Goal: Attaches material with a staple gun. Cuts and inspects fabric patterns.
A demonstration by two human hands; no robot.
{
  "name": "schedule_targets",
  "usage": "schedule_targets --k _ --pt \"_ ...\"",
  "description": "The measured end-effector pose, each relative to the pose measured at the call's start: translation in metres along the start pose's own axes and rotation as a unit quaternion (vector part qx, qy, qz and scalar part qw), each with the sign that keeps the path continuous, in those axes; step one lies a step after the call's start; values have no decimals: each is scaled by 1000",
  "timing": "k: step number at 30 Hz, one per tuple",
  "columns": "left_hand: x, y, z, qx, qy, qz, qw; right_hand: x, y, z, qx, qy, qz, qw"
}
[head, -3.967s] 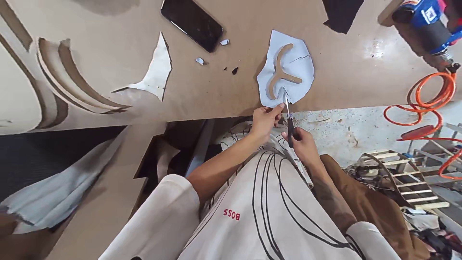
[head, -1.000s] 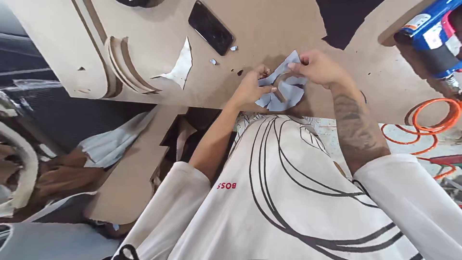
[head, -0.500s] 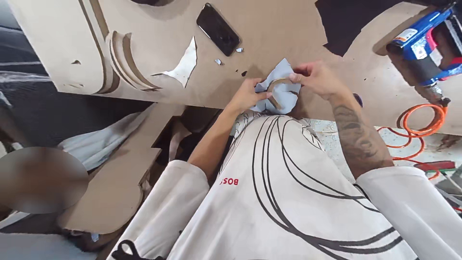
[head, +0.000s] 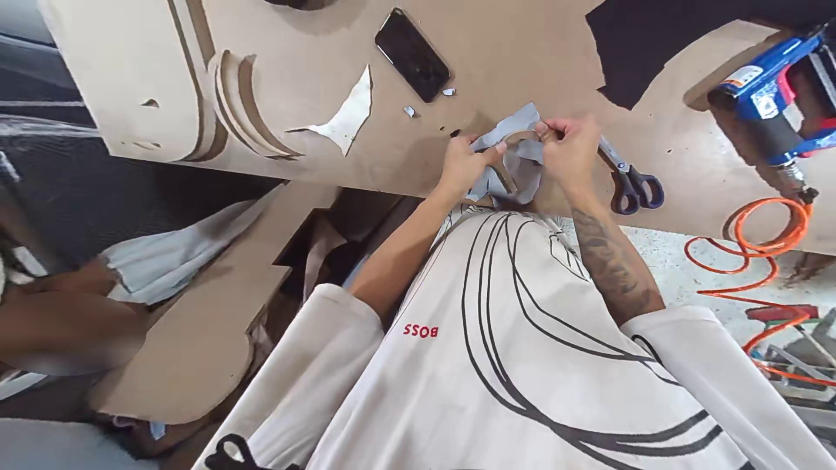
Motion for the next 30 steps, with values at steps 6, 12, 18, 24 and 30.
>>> schedule_targets --k 6,12,18,24,30 --pt "17 -9 31 -46 54 214 974 67 -101 -75 -19 134 -240 961" --pt "10 4 34 -154 -43 87 983 148 -96 -111 -69 177 -249 950" --pt "48 5 7 -196 -26 -68 978 150 -120 -110 -64 121 -215 967" --pt "88 -9 -20 -181 24 -95 979 150 -107 -108 -112 102 -257 954" --pt "121 -22 -41 -208 68 -50 975 130 -105 -117 -256 220 149 929"
Point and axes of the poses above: each hand's wrist, its own z-axis towards the middle knuckle, its own y-axis out of the palm, x = y × z, the point moved 10 cm from there along z, towards the middle knuckle, and after that the axes turned 8 degrees about -z, right-handed, at the moved point
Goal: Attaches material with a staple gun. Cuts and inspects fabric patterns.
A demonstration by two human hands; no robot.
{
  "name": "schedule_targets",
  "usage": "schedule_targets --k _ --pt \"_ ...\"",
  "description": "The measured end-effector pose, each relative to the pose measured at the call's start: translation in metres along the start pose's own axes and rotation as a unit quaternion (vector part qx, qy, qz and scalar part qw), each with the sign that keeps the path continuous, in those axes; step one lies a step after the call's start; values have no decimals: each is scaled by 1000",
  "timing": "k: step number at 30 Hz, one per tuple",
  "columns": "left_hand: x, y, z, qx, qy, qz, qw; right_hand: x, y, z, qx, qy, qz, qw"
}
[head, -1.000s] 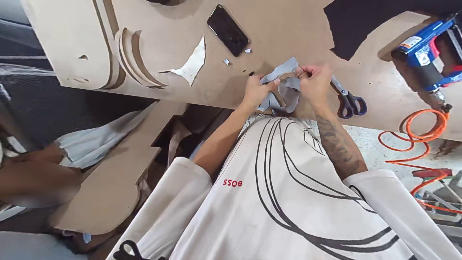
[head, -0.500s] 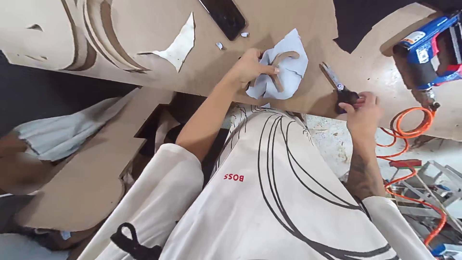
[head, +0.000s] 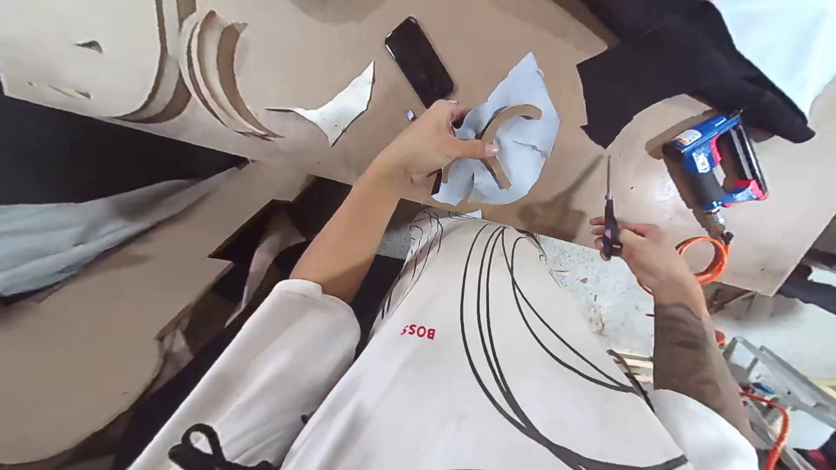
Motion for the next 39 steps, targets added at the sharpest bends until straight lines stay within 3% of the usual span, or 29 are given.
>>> schedule_targets --k 2,5,9,11,14,18,33,39 --pt "14 -2 -5 -24 -10 21 999 -35 14 -22 -77 -45 29 996" --pt "35 3 -11 -69 -16 37 997 -82 34 -46 -125 -142 -56 980" --pt "58 20 -16 -126 -28 43 991 -108 62 -53 -252 -216 -147 932" --pt "58 28 -18 -149 -53 32 987 -120 67 -51 -277 -250 -178 911" --pt "54 39 -19 -168 -80 20 982 -138 67 -42 -275 -282 -168 904" --pt "60 35 -19 -161 -54 5 985 -154 57 -33 -262 -281 -124 915" --pt "72 38 -15 -145 -26 13 989 -169 37 -33 -262 -291 -127 911" --pt "85 42 -21 -166 35 38 985 -170 39 -38 -275 -296 -88 911"
Point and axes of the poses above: each hand's wrist, its own z-axis towards the middle knuckle, its own y-axis out of the palm, x = y × z, the point moved 10 cm from there along z, towards the middle knuckle, and after that the axes turned 8 degrees about -z, right-handed, at the moved point
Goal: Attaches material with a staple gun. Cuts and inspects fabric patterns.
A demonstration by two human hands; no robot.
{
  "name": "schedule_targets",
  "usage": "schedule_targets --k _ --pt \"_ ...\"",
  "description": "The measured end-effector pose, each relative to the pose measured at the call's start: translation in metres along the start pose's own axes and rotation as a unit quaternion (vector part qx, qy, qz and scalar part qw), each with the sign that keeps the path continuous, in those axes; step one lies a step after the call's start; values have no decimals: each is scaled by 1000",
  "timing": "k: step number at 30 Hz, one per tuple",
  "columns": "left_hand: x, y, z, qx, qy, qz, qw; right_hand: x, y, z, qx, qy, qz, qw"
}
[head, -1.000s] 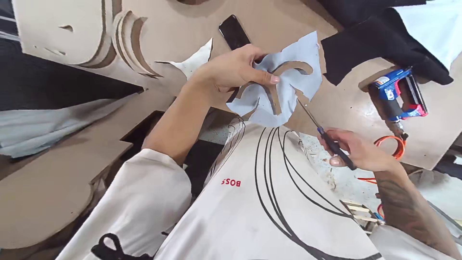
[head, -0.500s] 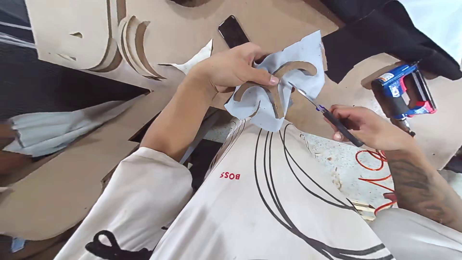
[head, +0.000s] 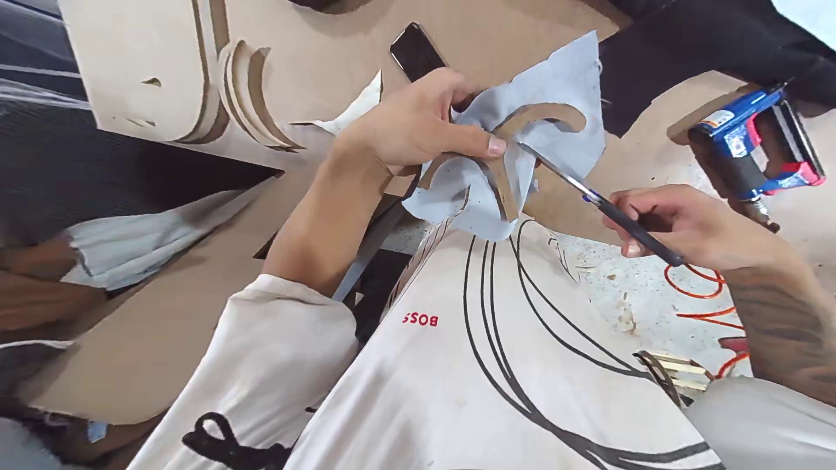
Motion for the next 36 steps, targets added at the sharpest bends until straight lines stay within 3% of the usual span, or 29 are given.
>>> schedule_targets --k 6,18,28,36 --pt "27 11 -11 10 71 65 995 -8 8 0 -22 -20 24 999" --pt "47 17 -23 8 100 163 982 -19 7 3 4 -100 -42 994" --pt "53 21 -32 28 107 148 983 -15 10 3 21 -95 -35 995" --pt "36 29 -25 -54 61 103 991 1 14 -3 -10 -92 -76 993"
Point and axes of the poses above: each hand's wrist, its own z-axis towards the middle knuckle, its own y-axis out of the palm, x = y × z, the point moved 10 cm from there along z, towards the middle knuckle, and after that the axes turned 8 degrees about -z, right-handed, at the moved point
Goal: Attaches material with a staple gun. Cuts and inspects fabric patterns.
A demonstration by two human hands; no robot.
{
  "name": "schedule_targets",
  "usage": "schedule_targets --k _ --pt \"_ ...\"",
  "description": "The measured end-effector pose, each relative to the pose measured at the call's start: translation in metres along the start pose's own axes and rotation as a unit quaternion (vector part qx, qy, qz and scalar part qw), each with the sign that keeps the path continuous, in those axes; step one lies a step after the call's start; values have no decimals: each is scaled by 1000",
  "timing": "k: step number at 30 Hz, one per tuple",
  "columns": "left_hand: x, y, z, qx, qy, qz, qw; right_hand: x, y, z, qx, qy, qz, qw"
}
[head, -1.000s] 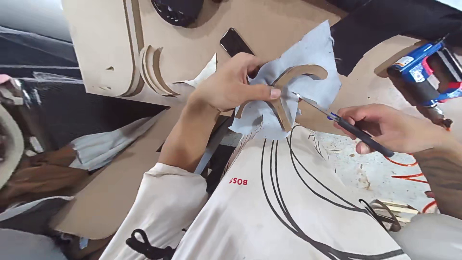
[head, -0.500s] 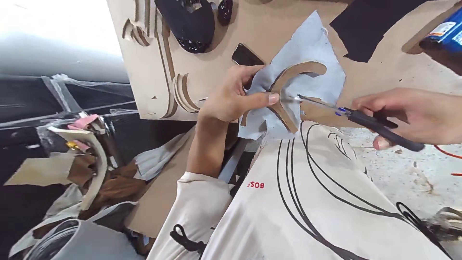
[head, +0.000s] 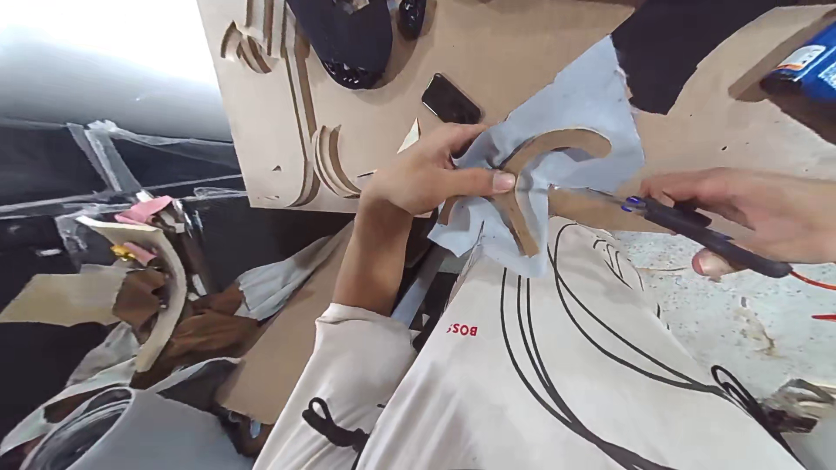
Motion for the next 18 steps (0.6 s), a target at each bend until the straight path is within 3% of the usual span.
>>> schedule_targets --k 9,14,18 --pt "-25 5 13 -33 -107 -64 992 -15 -22 -3 -25 0 -21 999" --pt "-27 4 15 -45 -118 -6 992 -21 -31 -4 -26 7 -82 996" --pt "-28 5 17 -75 -89 31 993 -18 -29 -2 -40 61 -55 996"
Point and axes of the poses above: each hand's wrist, its own z-axis towards the middle knuckle, its own y-axis out of the palm, x = y × z, the point moved 10 cm from there along z, towards the middle knuckle, and after that the axes turned 8 degrees about -z, right-handed, at the moved point
